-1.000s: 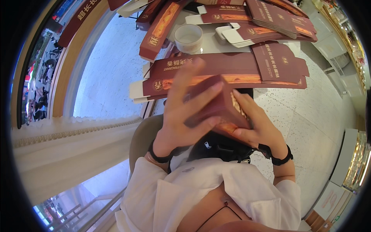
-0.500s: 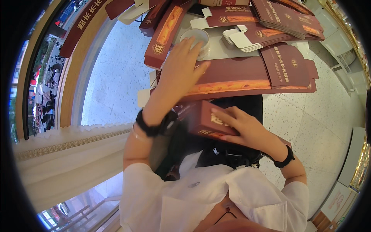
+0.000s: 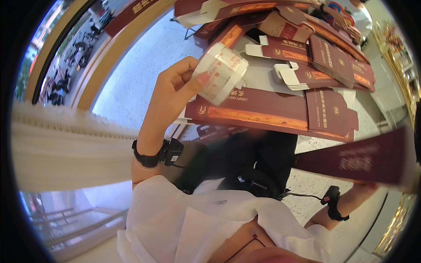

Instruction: The person assembles flat-packed cardboard boxes by folding the flaps and securing them with adhesive tape. The person repeatedly picks up a box, folds the sides, and applies tape to seal the seams.

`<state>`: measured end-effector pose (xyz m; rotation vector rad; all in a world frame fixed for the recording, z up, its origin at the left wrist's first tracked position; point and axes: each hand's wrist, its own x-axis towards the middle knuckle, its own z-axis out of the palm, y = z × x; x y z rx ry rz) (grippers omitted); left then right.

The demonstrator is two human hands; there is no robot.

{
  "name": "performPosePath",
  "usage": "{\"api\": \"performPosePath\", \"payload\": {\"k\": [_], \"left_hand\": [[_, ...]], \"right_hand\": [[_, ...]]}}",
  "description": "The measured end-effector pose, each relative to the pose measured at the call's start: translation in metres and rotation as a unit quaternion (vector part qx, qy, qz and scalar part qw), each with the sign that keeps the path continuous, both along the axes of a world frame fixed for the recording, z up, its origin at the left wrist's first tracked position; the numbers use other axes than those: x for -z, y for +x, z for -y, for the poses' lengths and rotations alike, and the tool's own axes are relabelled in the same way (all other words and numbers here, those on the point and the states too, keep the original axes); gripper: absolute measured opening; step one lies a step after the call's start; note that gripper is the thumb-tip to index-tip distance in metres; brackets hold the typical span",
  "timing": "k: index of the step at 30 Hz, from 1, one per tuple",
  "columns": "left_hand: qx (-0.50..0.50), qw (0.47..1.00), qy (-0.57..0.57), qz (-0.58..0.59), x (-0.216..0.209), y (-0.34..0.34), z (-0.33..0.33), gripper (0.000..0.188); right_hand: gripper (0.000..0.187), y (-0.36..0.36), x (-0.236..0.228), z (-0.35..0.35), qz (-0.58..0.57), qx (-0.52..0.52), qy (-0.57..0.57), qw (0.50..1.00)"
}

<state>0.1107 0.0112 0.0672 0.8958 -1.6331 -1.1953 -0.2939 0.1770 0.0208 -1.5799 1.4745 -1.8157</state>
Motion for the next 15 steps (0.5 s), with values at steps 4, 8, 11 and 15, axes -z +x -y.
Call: {"api": "performPosePath", "payload": {"k": [4,8,11,15], "left_hand": [[-0.033,0.996,0.027,-0.072,0.016,0.007,-0.033,0.018],[-0.073,0.99,0.03,-0.115,0.039,0.009,-0.06,0.021],[-0.025,0.985,0.06,-0.162,0.047,0.0,-0.066,0.022],[0.019,0.98,0.146,-0.135,0.066,-0.015,-0.078,0.029]], "right_hand": [[0.062,0.011,-0.005,0.013,-0.233,-0.12,0.106,0.959],[0.053,0.104,0.016,0.044,-0.358,-0.376,0.129,0.845],[0.053,0.14,0.077,0.045,-0.388,-0.441,0.115,0.801],[0.044,0.167,0.109,0.044,-0.202,-0.483,0.122,0.843]]}}
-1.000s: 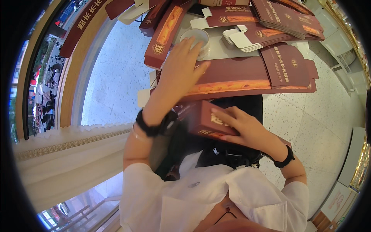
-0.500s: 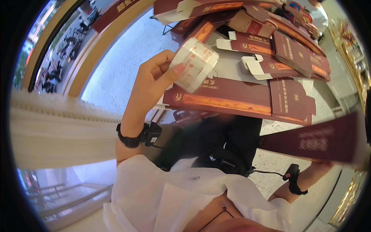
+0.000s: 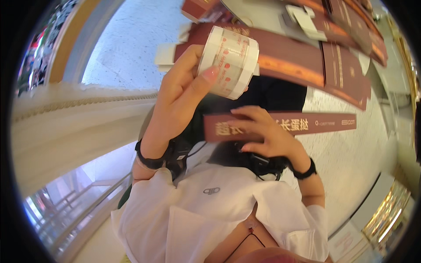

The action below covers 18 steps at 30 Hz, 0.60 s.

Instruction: The person assembles flat-packed cardboard boxes by folding the flaps and securing them with adhesive tape. The person repeatedly picks up a box, folds the sides, and applies tape to seal the seams.

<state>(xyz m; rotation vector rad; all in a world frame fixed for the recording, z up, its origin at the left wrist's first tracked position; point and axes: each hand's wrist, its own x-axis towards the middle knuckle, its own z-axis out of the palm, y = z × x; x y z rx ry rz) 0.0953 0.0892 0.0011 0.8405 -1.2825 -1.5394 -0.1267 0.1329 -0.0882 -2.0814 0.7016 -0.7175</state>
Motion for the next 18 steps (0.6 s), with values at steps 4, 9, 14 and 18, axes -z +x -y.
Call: {"api": "performPosePath", "payload": {"k": [4,9,14,18], "left_hand": [[0.112,0.983,-0.032,0.14,0.035,0.002,-0.003,0.031],[0.166,0.94,-0.01,0.298,0.056,-0.029,-0.004,0.023],[0.186,0.965,0.014,0.184,0.076,-0.047,-0.002,0.024],[0.128,0.956,-0.025,0.263,0.091,-0.062,-0.009,0.02]], "right_hand": [[0.034,-0.009,0.031,0.0,0.237,0.126,0.238,0.933],[0.037,-0.017,0.035,0.005,0.291,0.26,0.341,0.856],[0.025,-0.026,0.011,0.011,0.288,0.343,0.433,0.783],[0.021,-0.02,0.02,0.007,0.256,0.416,0.364,0.793]]}}
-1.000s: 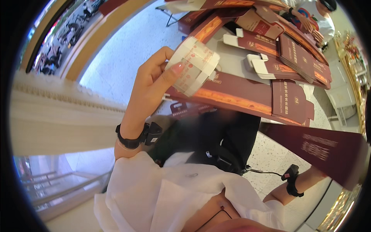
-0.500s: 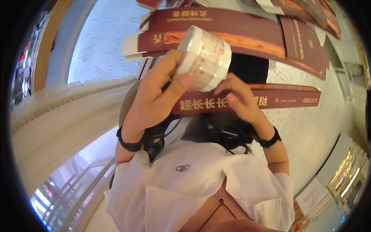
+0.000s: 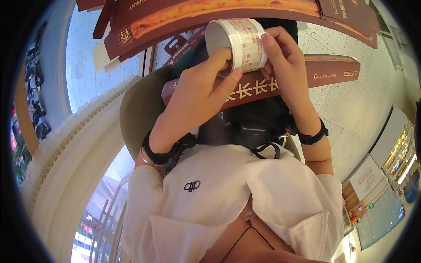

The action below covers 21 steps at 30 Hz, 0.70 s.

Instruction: The person assembles flat-packed cardboard boxes by folding the flaps and securing them with adhesive tape. The person repeatedly picks up a box, folds the sides, and applies tape to seal the seams.

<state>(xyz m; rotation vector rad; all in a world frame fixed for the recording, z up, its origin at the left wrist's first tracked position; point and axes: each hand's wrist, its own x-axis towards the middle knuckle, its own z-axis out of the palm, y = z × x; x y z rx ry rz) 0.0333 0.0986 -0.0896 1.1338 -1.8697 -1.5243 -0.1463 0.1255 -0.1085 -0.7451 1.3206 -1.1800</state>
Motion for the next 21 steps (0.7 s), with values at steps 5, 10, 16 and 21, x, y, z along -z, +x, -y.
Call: {"api": "performPosePath", "payload": {"k": [5,10,16,21], "left_hand": [[-0.024,0.983,-0.135,0.122,0.005,-0.004,-0.013,0.019],[-0.012,0.965,-0.237,0.113,0.002,-0.008,-0.013,0.025],[0.008,0.943,-0.319,0.091,-0.002,-0.007,-0.011,0.023],[0.014,0.935,-0.342,0.086,-0.003,-0.009,-0.01,0.026]], "right_hand": [[0.026,-0.004,-0.002,0.003,-0.398,-0.01,-0.307,0.865],[0.035,-0.001,-0.005,-0.001,-0.36,-0.131,-0.296,0.875],[0.031,-0.008,-0.011,-0.003,-0.334,-0.153,-0.281,0.887],[0.027,-0.01,-0.01,-0.004,-0.345,-0.147,-0.286,0.882]]}}
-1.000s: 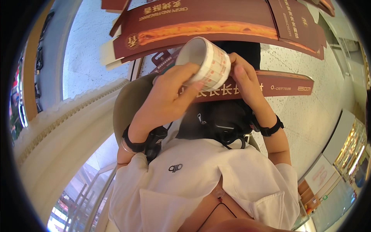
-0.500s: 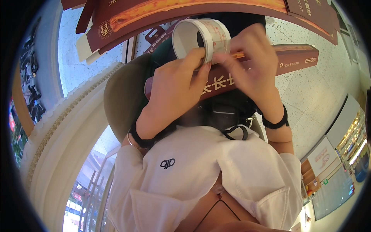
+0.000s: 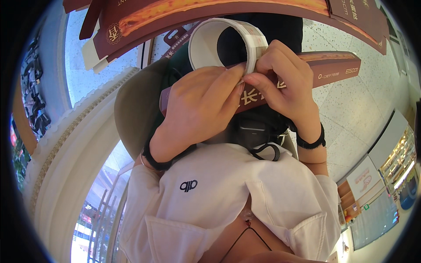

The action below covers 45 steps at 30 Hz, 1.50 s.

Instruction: The person assembles flat-packed cardboard boxes by folding the flaps and securing them with adhesive tape. The person repeatedly picks up a box, folds the sides, and applies tape to seal the seams.

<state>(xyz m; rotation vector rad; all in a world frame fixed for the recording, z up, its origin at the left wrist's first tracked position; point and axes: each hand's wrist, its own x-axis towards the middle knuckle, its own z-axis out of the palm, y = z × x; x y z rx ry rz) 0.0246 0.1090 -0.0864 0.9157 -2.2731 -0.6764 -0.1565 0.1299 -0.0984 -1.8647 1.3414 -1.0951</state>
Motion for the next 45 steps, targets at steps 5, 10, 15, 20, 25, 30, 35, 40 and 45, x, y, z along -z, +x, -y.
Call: {"api": "performPosePath", "payload": {"k": [5,10,15,20,25,30,35,40,45], "left_hand": [[0.026,1.0,0.018,0.0,-0.005,0.002,-0.001,0.024],[0.032,0.999,0.015,-0.014,-0.007,0.001,-0.002,0.022],[0.034,0.999,-0.011,-0.019,-0.005,0.0,-0.002,0.03],[0.034,0.999,0.012,-0.036,-0.007,-0.001,-0.001,0.024],[0.027,0.999,-0.02,-0.037,-0.004,-0.003,-0.001,0.032],[0.007,0.998,-0.049,-0.034,-0.001,-0.005,-0.002,0.03],[-0.028,0.991,0.123,-0.034,-0.01,-0.004,-0.003,0.022],[-0.077,0.98,0.186,0.005,-0.01,-0.007,-0.001,0.015],[-0.109,0.981,0.156,-0.039,0.0,-0.009,-0.002,0.017]], "right_hand": [[0.026,-0.004,0.001,0.0,-0.009,-0.015,-0.04,0.999],[0.027,-0.005,0.002,-0.001,0.014,-0.019,-0.056,0.998],[0.03,-0.006,0.005,-0.002,0.07,-0.012,-0.056,0.996],[0.028,-0.001,0.006,-0.005,0.084,0.032,-0.087,0.992],[0.022,0.0,0.004,0.0,-0.025,0.057,-0.185,0.981],[0.019,0.008,0.001,-0.003,-0.108,0.071,-0.2,0.971],[0.018,0.011,-0.002,-0.003,-0.098,0.067,-0.128,0.985],[0.015,0.014,-0.001,-0.002,-0.08,0.075,-0.101,0.989],[0.01,0.016,-0.004,-0.004,-0.038,0.073,-0.028,0.996]]}}
